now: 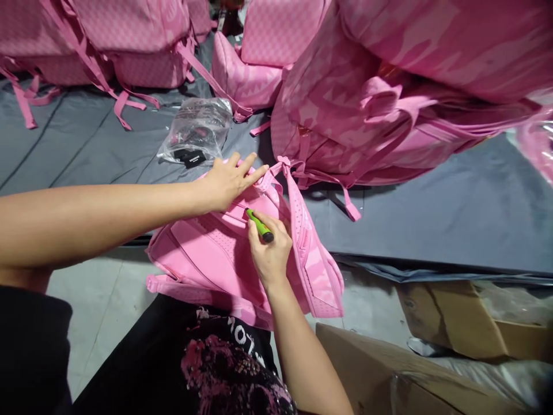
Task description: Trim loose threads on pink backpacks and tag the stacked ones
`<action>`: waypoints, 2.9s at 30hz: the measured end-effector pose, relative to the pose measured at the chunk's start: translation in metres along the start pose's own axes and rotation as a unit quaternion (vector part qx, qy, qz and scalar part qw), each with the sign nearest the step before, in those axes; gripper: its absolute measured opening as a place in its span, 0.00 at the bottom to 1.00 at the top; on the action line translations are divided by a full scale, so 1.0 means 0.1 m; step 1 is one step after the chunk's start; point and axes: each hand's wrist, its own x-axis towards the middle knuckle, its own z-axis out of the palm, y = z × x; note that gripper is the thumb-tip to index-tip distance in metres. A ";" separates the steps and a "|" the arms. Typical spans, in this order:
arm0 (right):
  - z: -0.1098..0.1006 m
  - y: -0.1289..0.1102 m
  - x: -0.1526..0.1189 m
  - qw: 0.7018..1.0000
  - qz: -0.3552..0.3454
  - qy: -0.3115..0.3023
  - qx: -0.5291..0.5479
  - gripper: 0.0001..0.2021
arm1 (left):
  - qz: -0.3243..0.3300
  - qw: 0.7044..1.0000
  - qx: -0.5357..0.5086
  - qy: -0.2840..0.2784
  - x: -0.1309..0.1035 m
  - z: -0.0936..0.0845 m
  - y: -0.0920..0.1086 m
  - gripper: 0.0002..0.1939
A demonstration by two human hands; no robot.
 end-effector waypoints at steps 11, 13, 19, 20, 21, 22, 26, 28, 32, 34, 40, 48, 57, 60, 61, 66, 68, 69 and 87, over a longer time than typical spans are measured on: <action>-0.07 -0.02 0.00 0.999 -0.031 -0.019 -0.025 0.11 | -0.059 0.997 -0.027 -0.048 -0.12 -0.10 -0.10 0.59; -0.07 -0.02 0.00 0.999 -0.023 -0.022 -0.027 0.11 | -0.065 0.996 -0.026 -0.049 -0.12 -0.10 -0.09 0.61; -0.05 -0.03 0.01 0.999 -0.020 -0.020 -0.029 0.11 | -0.039 0.999 -0.017 -0.023 -0.15 -0.04 -0.16 0.52; -0.05 -0.02 0.01 0.999 -0.024 -0.017 -0.030 0.11 | -0.019 0.999 -0.023 -0.021 -0.16 -0.03 -0.19 0.51; -0.04 -0.02 0.01 0.999 -0.027 -0.013 -0.031 0.11 | -0.003 0.999 -0.031 -0.021 -0.17 -0.02 -0.22 0.50; -0.04 -0.01 0.01 0.999 -0.028 -0.007 -0.033 0.10 | 0.000 0.999 -0.039 -0.021 -0.19 -0.01 -0.24 0.50; -0.05 -0.01 0.01 0.999 -0.027 -0.005 -0.028 0.10 | -0.098 0.991 -0.084 -0.043 -0.22 -0.03 -0.26 0.53; -0.07 -0.03 0.00 0.999 -0.025 -0.014 -0.019 0.11 | -0.121 0.983 -0.114 -0.083 -0.22 -0.05 -0.29 0.55; -0.08 -0.09 0.03 1.000 -0.015 -0.023 -0.015 0.11 | -0.043 0.978 -0.177 -0.106 -0.20 -0.03 -0.46 0.55; -0.06 -0.11 0.05 0.999 -0.027 -0.023 -0.015 0.11 | -0.015 0.977 -0.192 -0.091 -0.19 0.00 -0.57 0.54; 0.05 -0.15 0.09 0.998 -0.054 -0.037 -0.007 0.10 | 0.000 0.974 -0.211 -0.087 -0.19 0.08 -0.66 0.52; 0.40 -0.25 0.23 0.992 -0.026 -0.103 0.067 0.10 | -0.045 0.979 -0.166 -0.109 -0.15 0.10 -0.54 0.52; 0.42 -0.23 0.21 0.994 -0.075 -0.073 -0.011 0.09 | -0.057 0.980 -0.157 -0.109 -0.13 0.11 -0.53 0.52; 0.46 -0.26 0.21 0.993 -0.074 -0.097 -0.006 0.10 | -0.060 0.980 -0.159 -0.104 -0.14 0.11 -0.53 0.52; 0.47 -0.27 0.21 0.993 -0.072 -0.090 -0.018 0.11 | -0.061 0.980 -0.160 -0.105 -0.14 0.10 -0.53 0.52; 0.48 -0.27 0.24 0.992 -0.079 -0.095 -0.014 0.10 | -0.065 0.978 -0.159 -0.118 -0.13 0.07 -0.52 0.53; 0.48 -0.26 0.25 0.990 -0.088 -0.113 -0.011 0.11 | -0.068 0.978 -0.158 -0.117 -0.13 0.07 -0.51 0.53; 0.47 -0.26 0.25 0.989 -0.088 -0.113 -0.021 0.11 | -0.070 0.978 -0.156 -0.116 -0.12 0.07 -0.51 0.52; 0.28 -0.21 0.34 0.986 -0.044 -0.156 -0.031 0.09 | -0.091 0.980 -0.142 -0.107 -0.13 0.06 -0.49 0.48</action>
